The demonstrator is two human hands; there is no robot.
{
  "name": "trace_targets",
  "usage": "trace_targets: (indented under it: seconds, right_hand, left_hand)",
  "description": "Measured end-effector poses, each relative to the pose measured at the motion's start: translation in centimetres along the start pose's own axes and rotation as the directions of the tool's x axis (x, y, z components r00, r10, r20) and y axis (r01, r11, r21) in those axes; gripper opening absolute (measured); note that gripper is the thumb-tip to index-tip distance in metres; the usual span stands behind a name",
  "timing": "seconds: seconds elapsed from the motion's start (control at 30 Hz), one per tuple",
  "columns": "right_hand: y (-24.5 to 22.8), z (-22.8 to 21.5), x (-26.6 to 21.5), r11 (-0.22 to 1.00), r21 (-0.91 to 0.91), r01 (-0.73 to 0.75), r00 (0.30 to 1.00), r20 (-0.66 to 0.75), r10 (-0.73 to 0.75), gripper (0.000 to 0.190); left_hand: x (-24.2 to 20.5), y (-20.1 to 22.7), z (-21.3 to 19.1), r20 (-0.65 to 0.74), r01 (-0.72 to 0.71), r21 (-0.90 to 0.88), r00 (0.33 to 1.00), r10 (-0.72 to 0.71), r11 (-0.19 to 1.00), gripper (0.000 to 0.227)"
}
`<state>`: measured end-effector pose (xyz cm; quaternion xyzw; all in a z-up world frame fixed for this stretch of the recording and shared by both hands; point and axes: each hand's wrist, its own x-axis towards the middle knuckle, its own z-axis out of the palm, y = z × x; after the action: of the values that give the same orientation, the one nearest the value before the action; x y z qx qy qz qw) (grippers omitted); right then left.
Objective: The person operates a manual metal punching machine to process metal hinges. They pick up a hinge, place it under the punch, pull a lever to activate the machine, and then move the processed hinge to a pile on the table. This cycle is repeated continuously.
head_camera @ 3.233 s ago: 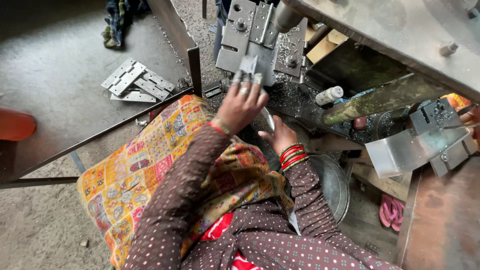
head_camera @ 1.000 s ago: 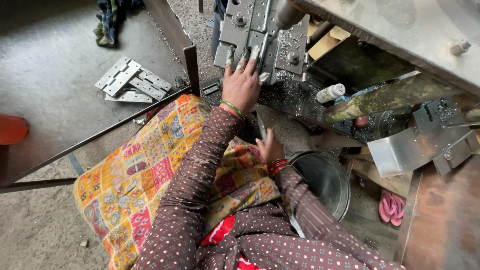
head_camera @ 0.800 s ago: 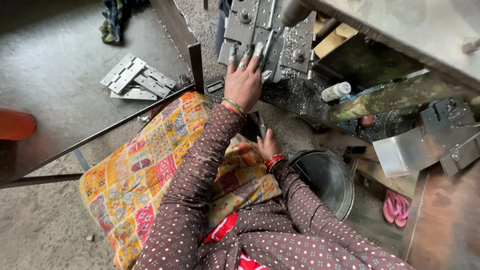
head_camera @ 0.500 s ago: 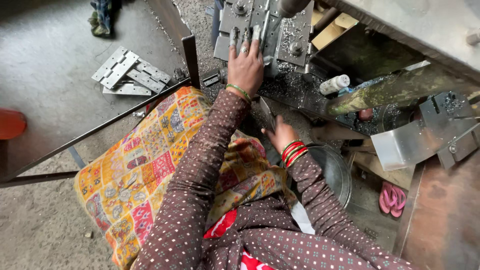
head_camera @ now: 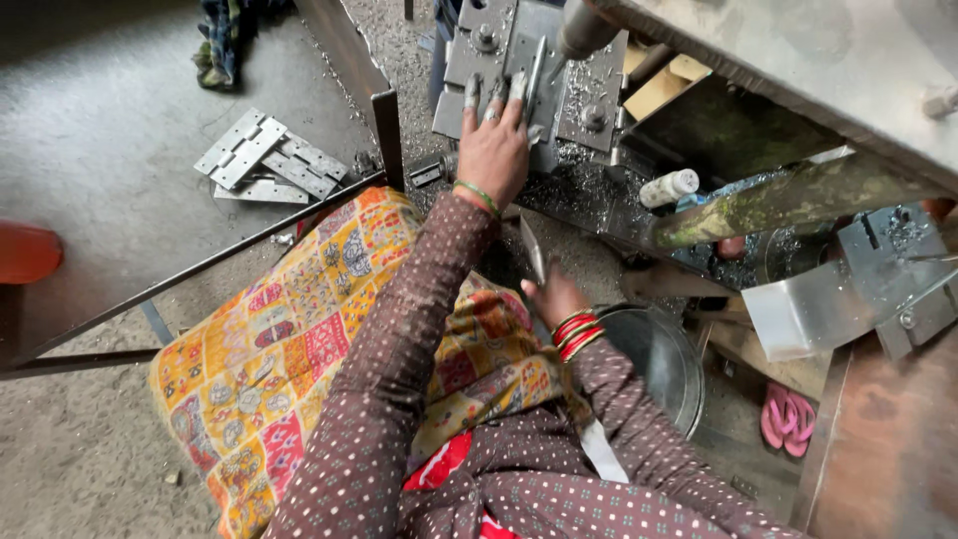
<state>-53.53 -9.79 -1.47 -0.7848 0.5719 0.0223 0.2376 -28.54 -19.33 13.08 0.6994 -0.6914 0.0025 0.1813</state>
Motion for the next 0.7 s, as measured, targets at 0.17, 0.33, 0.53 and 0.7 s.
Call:
trace_targets:
  seconds: [0.17,0.33,0.53,0.7]
  right_hand:
    - [0.1,0.3,-0.7,0.994,0.031,-0.109,0.994,0.030,0.108,0.063]
    - [1.6,9.7,0.1,0.997,-0.007,-0.078,0.970,-0.231,0.075,0.057]
    - [1.4,3.3,0.5,0.998,-0.002,-0.069,0.997,-0.046,0.069,0.072]
    - [1.2,-0.3,-0.9,0.997,-0.072,-0.031,0.999,0.019,0.032,0.085]
  left_hand:
    - [2.3,0.2,1.0,-0.039,0.010,-0.018,0.999,-0.010,1.000,0.032]
    - [2.1,0.0,1.2,-0.056,-0.005,-0.013,0.998,0.005,1.000,0.032]
    - [3.1,-0.8,1.5,0.073,0.021,-0.047,0.997,-0.017,0.999,0.031]
    - [5.6,-1.9,3.3,0.021,0.023,0.008,1.000,-0.023,1.000,0.028]
